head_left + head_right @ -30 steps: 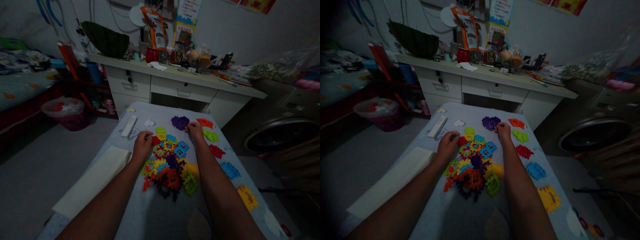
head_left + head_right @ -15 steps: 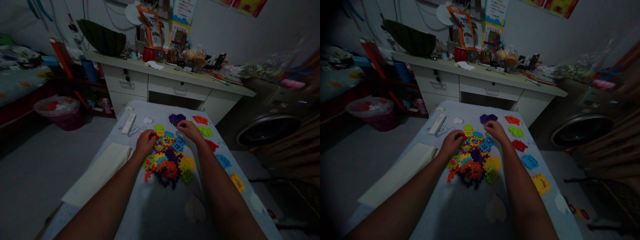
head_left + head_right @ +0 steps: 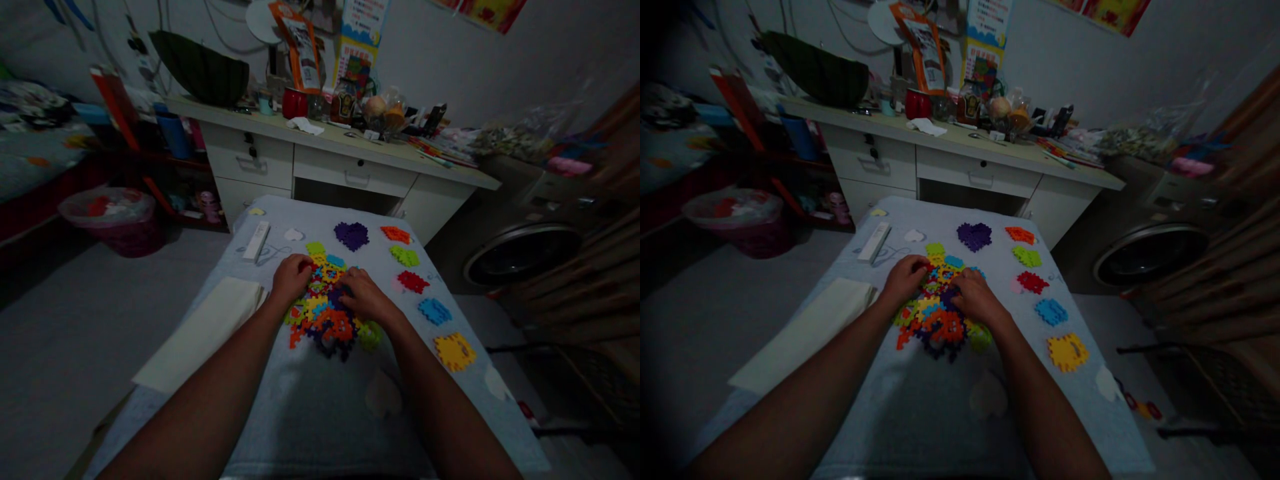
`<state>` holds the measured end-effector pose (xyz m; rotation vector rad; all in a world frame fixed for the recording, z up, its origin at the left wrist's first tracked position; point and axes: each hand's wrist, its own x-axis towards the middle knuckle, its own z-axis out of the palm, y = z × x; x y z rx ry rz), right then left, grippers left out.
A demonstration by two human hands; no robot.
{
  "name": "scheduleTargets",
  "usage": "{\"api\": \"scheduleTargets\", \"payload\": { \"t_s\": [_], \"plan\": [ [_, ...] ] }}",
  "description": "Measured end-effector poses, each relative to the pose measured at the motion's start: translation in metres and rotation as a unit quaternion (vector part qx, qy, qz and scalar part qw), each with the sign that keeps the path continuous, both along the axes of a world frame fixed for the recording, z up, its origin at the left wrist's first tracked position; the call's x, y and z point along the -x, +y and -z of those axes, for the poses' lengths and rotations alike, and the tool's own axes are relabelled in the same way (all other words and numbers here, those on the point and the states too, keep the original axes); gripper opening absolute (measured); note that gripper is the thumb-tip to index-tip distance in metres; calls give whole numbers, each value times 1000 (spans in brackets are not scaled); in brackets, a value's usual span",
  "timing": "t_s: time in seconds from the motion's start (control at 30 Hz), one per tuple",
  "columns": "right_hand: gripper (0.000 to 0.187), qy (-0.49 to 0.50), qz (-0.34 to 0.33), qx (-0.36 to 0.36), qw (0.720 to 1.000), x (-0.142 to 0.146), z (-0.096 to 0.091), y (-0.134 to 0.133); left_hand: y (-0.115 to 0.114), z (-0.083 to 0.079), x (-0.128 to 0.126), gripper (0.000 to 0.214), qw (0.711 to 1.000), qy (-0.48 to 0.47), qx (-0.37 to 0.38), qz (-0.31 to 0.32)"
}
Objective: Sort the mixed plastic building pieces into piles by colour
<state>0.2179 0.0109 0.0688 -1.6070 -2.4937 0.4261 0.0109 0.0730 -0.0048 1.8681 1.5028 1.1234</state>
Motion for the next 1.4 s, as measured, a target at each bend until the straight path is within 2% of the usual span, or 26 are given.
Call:
{"api": "scheduleTargets", "payload": {
  "t_s": [0.17, 0.33, 0.43, 0.67, 0.83, 0.93, 1.13, 1.27, 1.4],
  "plan": [
    [18, 151, 1, -8, 989, -2, 5, 2, -1, -1, 0, 22, 1000, 6, -2, 2],
    [10, 280, 76, 51, 956, -6, 2, 11, -2, -3, 0, 22, 1000, 10, -3, 0],
    [13, 331, 114, 67, 934, -10, 2, 22, -2, -3, 0, 22, 1000, 11, -3, -2],
    [21, 421, 222, -15, 879, -29, 17, 73, 1, 3, 1, 22, 1000, 15, -7, 7],
    [20, 405, 295, -107, 859, -43, 23, 116, 0, 4, 0, 34, 998, 49, -20, 15],
    [20, 369, 316, -151, 861, -47, 23, 140, -3, 1, -1, 40, 997, 71, -5, 25],
    [21, 264, 309, -205, 891, -44, 24, 176, -7, -6, -2, 37, 996, 90, -1, 28],
    [23, 219, 279, -223, 908, -38, 28, 183, -9, -12, -3, 32, 995, 98, 0, 25],
    [25, 167, 250, -198, 933, -36, 32, 177, -10, -16, -4, 27, 995, 98, 10, 21]
  ]
}}
